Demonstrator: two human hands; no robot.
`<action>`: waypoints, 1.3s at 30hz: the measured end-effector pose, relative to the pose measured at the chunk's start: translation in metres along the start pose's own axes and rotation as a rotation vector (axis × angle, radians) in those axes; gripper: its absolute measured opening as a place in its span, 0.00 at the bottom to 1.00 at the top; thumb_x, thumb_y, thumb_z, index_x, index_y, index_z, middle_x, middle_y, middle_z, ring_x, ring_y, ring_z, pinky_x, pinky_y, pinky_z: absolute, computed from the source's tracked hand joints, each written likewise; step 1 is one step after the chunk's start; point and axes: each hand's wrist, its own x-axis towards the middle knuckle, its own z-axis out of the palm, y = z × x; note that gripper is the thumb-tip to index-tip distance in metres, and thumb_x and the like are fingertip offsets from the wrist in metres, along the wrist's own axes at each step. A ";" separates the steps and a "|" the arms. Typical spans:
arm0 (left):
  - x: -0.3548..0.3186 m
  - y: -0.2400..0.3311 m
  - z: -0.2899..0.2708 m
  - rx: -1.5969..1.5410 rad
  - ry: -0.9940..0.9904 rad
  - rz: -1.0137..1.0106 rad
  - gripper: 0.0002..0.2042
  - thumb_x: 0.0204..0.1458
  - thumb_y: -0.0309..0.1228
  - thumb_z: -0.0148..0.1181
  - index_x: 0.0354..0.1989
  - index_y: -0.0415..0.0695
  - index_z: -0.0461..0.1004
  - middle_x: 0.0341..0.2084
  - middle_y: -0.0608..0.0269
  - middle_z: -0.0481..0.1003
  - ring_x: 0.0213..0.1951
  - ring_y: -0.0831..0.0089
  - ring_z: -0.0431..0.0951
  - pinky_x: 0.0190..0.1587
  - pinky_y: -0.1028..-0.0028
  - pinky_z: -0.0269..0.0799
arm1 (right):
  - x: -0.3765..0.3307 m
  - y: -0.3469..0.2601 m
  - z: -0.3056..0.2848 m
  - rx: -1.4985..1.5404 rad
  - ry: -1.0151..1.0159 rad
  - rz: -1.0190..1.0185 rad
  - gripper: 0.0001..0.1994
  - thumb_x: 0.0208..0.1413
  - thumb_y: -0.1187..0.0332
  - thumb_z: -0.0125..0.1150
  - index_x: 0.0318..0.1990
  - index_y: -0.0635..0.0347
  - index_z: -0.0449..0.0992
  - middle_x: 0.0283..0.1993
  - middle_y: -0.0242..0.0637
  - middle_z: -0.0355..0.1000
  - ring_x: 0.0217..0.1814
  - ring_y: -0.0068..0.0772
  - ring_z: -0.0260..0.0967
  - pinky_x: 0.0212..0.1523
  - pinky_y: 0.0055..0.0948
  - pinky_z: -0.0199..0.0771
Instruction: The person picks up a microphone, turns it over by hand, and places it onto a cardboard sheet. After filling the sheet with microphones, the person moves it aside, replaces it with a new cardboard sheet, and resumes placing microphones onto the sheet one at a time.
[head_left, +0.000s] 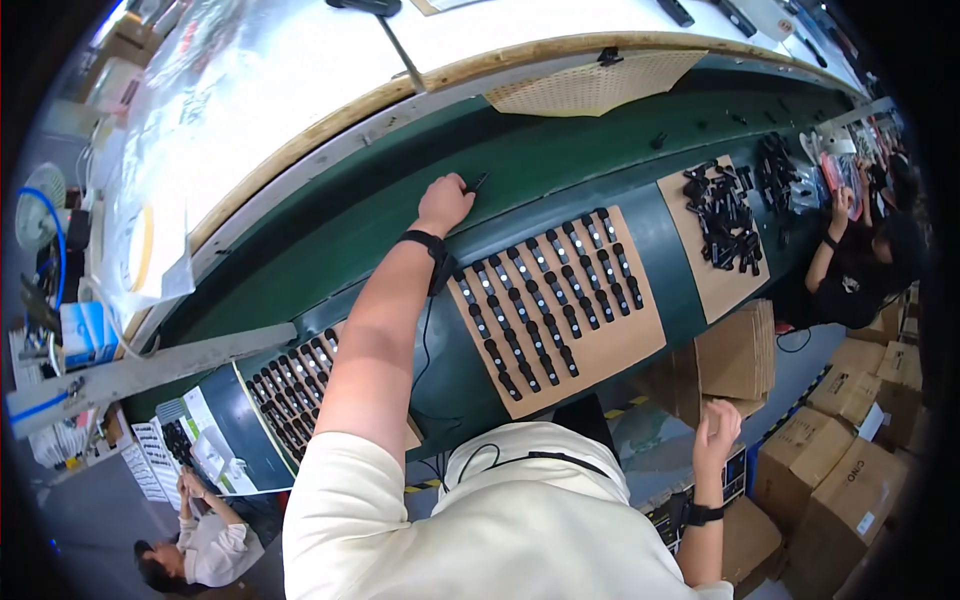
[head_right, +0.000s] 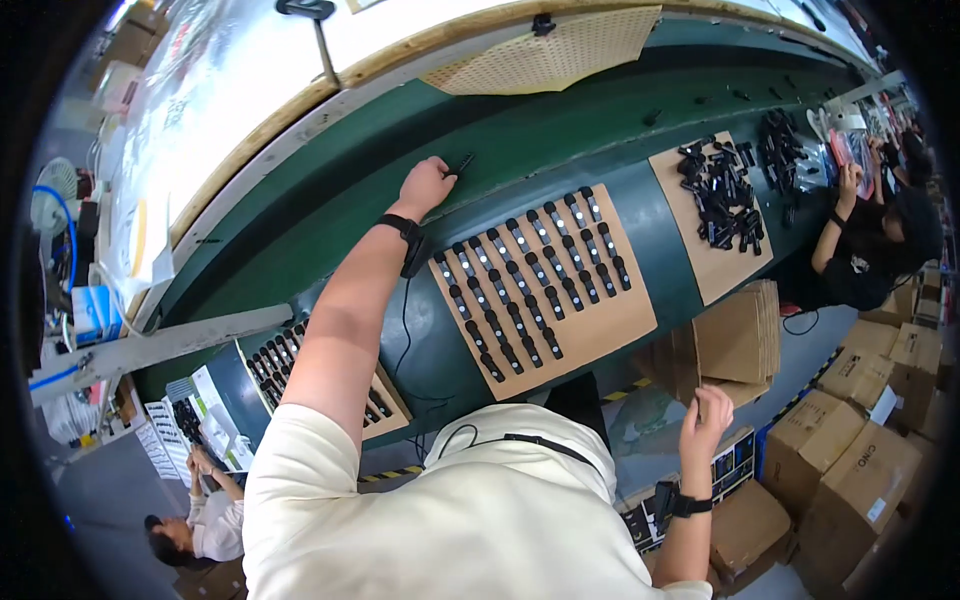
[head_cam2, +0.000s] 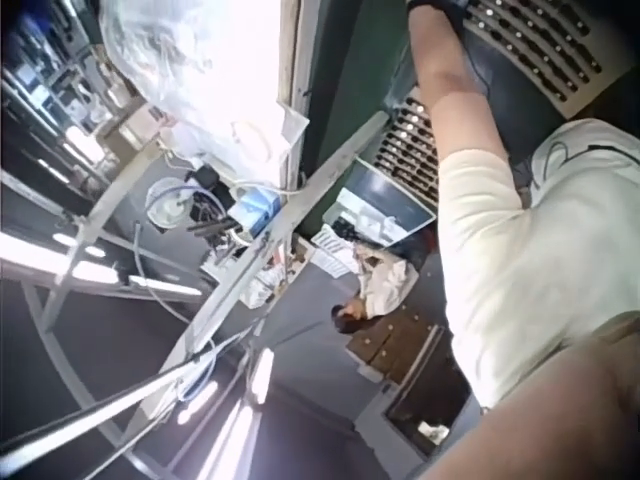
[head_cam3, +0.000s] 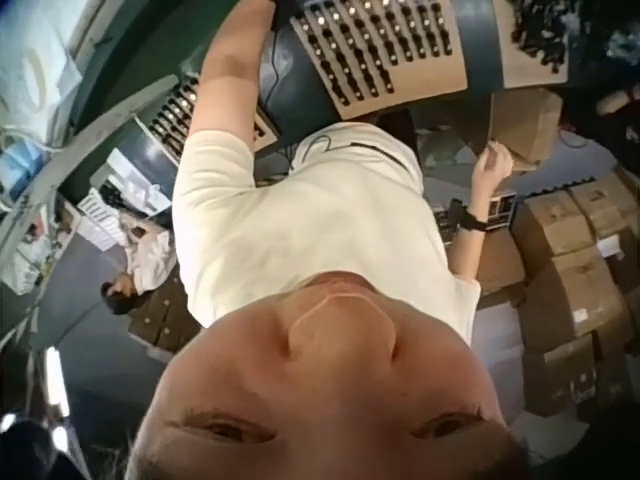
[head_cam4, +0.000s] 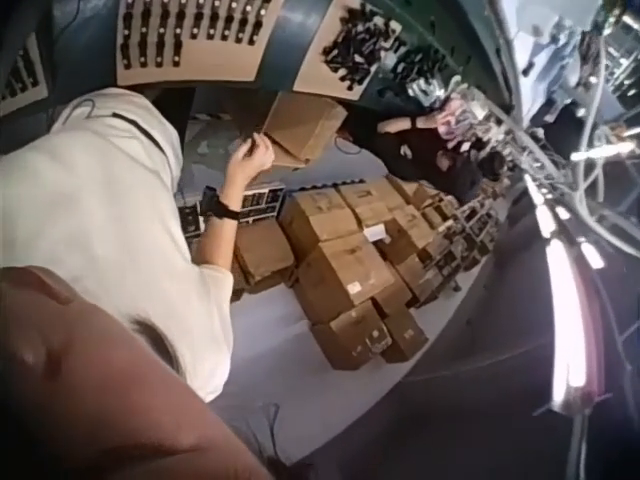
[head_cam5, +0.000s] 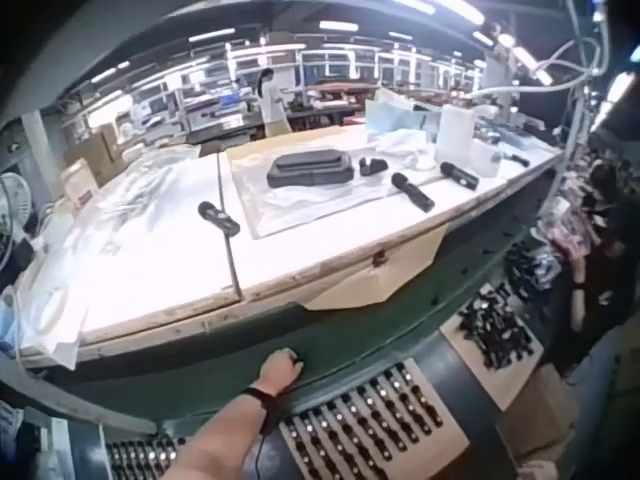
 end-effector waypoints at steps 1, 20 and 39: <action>-0.001 -0.002 0.003 0.001 -0.012 0.000 0.11 0.47 0.36 0.62 0.35 0.43 0.77 0.37 0.52 0.77 0.44 0.53 0.77 0.47 0.59 0.73 | -0.007 0.000 -0.001 -0.003 -0.008 0.009 0.11 0.49 0.79 0.56 0.41 0.59 0.72 0.47 0.43 0.70 0.53 0.48 0.63 0.55 0.41 0.59; -0.172 0.105 -0.120 -1.004 -0.030 0.086 0.10 0.51 0.20 0.59 0.41 0.37 0.72 0.29 0.68 0.73 0.34 0.80 0.74 0.41 0.75 0.72 | 0.102 -0.169 -0.011 0.399 -0.034 -0.537 0.14 0.46 0.81 0.61 0.42 0.61 0.73 0.46 0.42 0.70 0.51 0.48 0.65 0.54 0.39 0.64; -0.314 0.205 -0.187 -0.825 0.102 0.682 0.16 0.41 0.21 0.69 0.40 0.38 0.74 0.33 0.59 0.76 0.38 0.66 0.74 0.54 0.58 0.63 | 0.087 -0.224 -0.069 0.973 -0.106 -0.834 0.16 0.44 0.78 0.70 0.42 0.66 0.75 0.33 0.39 0.73 0.32 0.33 0.67 0.33 0.28 0.66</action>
